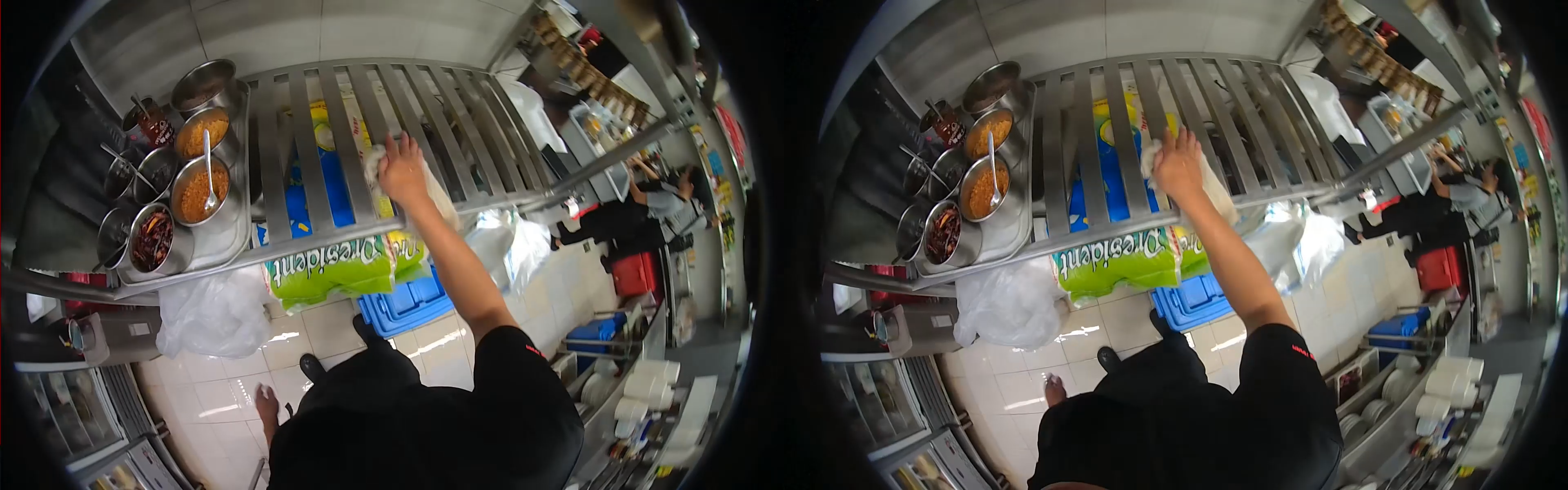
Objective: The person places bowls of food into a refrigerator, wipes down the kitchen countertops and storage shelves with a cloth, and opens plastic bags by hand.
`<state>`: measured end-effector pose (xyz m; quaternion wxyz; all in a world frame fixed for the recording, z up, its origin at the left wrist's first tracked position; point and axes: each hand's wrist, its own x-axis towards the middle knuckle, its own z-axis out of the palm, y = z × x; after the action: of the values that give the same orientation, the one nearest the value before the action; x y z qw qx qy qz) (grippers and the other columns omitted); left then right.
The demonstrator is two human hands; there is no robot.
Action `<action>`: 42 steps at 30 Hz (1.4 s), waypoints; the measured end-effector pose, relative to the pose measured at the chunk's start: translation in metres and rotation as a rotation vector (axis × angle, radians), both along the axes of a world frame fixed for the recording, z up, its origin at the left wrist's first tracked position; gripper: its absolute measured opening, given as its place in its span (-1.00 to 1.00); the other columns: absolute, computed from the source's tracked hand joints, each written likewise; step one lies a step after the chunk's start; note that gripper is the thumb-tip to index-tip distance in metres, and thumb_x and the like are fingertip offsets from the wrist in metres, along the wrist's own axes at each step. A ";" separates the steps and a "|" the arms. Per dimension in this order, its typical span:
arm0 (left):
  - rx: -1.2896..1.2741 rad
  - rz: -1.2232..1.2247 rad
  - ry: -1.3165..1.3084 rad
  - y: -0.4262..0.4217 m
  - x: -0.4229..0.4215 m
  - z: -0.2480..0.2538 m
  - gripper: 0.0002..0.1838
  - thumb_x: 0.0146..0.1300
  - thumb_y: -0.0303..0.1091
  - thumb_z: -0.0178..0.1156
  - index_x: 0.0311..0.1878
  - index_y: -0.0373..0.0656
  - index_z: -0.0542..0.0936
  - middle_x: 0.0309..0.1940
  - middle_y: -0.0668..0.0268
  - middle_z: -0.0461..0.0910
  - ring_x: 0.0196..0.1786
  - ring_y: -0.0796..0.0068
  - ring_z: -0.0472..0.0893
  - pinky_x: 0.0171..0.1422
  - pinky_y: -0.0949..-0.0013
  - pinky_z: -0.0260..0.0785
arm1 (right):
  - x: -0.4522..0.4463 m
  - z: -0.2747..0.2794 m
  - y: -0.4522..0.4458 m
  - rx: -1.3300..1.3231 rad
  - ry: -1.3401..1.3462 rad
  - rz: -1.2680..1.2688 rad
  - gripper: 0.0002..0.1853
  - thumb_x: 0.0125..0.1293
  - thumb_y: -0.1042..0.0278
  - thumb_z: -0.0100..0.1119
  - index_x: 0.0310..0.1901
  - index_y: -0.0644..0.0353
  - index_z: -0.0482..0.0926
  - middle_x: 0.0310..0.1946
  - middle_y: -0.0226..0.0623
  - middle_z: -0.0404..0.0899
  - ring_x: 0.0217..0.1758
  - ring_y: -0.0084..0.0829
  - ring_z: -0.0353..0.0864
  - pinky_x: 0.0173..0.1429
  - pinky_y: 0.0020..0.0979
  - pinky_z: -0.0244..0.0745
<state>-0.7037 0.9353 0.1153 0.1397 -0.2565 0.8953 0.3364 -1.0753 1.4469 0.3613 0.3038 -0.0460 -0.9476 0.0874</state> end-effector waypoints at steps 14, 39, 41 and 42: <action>0.146 -0.348 1.020 0.218 -0.230 0.288 -0.83 0.22 -0.52 0.07 -0.15 -0.31 0.57 -0.22 0.08 0.55 -0.17 0.21 0.55 -0.05 0.32 0.37 | -0.265 -0.024 0.053 0.413 -0.143 0.458 -0.58 0.19 0.17 -0.04 0.04 0.13 0.53 0.26 -0.08 0.23 0.26 0.02 0.19 0.29 0.11 0.08; -0.189 -0.445 1.203 0.250 -0.321 0.301 -0.90 0.00 -0.45 0.19 -0.39 -0.25 0.58 -0.39 0.19 0.52 -0.29 0.13 0.50 -0.18 0.21 0.36 | -0.275 0.030 0.113 0.084 -0.308 0.239 -0.36 0.15 0.26 0.05 0.29 0.19 0.21 0.27 0.19 0.16 0.32 0.20 0.13 0.33 -0.04 0.15; -0.188 -0.454 1.205 0.249 -0.318 0.301 -0.89 0.00 -0.45 0.19 -0.38 -0.25 0.58 -0.39 0.19 0.52 -0.29 0.13 0.50 -0.18 0.21 0.36 | -0.290 -0.015 0.133 0.171 -0.227 0.305 -0.38 0.19 0.24 0.02 0.30 0.20 0.20 0.29 0.13 0.16 0.35 0.16 0.11 0.38 -0.05 0.08; -0.182 -0.455 1.210 0.249 -0.319 0.301 -0.89 0.00 -0.45 0.19 -0.38 -0.25 0.58 -0.39 0.19 0.52 -0.29 0.13 0.50 -0.18 0.21 0.36 | -0.256 -0.002 0.130 0.044 -0.271 0.354 -0.39 0.21 0.25 0.00 0.31 0.19 0.19 0.32 0.08 0.14 0.38 0.11 0.08 0.40 -0.07 0.04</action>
<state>-1.0228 1.1843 0.4161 -0.3434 0.1634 0.8728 0.3061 -1.3311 1.5773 0.3594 0.1545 0.1162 -0.9747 0.1118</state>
